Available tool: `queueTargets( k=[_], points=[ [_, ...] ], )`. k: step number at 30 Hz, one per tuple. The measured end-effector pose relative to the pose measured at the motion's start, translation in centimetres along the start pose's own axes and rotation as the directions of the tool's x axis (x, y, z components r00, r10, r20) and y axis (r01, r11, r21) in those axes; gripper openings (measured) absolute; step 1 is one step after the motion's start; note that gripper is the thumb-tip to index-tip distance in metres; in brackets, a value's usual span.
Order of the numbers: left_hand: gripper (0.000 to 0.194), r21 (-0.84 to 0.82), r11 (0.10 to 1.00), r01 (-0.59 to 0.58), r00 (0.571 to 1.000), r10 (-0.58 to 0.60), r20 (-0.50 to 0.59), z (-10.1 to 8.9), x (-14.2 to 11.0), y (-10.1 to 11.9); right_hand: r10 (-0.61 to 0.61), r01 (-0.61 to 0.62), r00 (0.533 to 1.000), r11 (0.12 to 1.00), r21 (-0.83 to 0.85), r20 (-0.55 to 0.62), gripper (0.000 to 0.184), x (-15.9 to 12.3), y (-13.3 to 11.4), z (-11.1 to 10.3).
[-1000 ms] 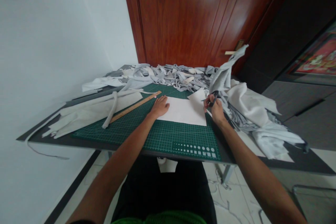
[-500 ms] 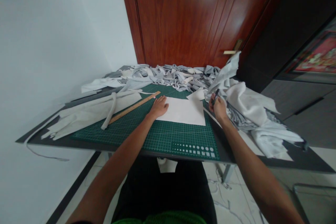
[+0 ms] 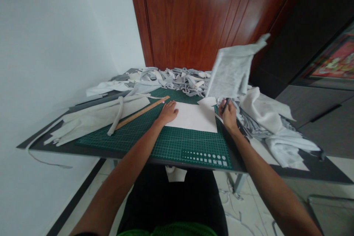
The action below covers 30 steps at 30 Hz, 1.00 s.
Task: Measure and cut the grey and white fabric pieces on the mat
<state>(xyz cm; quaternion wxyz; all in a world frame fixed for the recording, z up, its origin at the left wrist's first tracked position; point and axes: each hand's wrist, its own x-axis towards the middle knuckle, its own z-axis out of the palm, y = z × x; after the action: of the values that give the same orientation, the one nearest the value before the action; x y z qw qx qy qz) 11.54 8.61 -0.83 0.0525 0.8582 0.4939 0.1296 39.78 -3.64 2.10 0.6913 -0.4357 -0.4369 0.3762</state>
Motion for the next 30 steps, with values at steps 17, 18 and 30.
queueTargets(
  k=[17,18,30],
  points=[
    [0.053,-0.014,1.0,-0.003,1.0,0.003,-0.011,0.3,0.2,-0.4,0.138,-0.179,0.969,0.964,0.198,0.204,0.041,0.1,-0.8,0.7],
    [0.053,-0.015,1.0,-0.003,1.0,0.003,-0.013,0.4,0.2,-0.4,0.148,-0.194,0.964,0.961,0.199,0.223,0.041,0.0,-0.9,0.8],
    [0.053,-0.005,1.0,-0.003,1.0,0.003,-0.024,0.6,0.3,-0.5,0.38,-0.397,0.911,0.913,0.094,0.16,0.037,-0.2,1.3,1.0]
  ],
)
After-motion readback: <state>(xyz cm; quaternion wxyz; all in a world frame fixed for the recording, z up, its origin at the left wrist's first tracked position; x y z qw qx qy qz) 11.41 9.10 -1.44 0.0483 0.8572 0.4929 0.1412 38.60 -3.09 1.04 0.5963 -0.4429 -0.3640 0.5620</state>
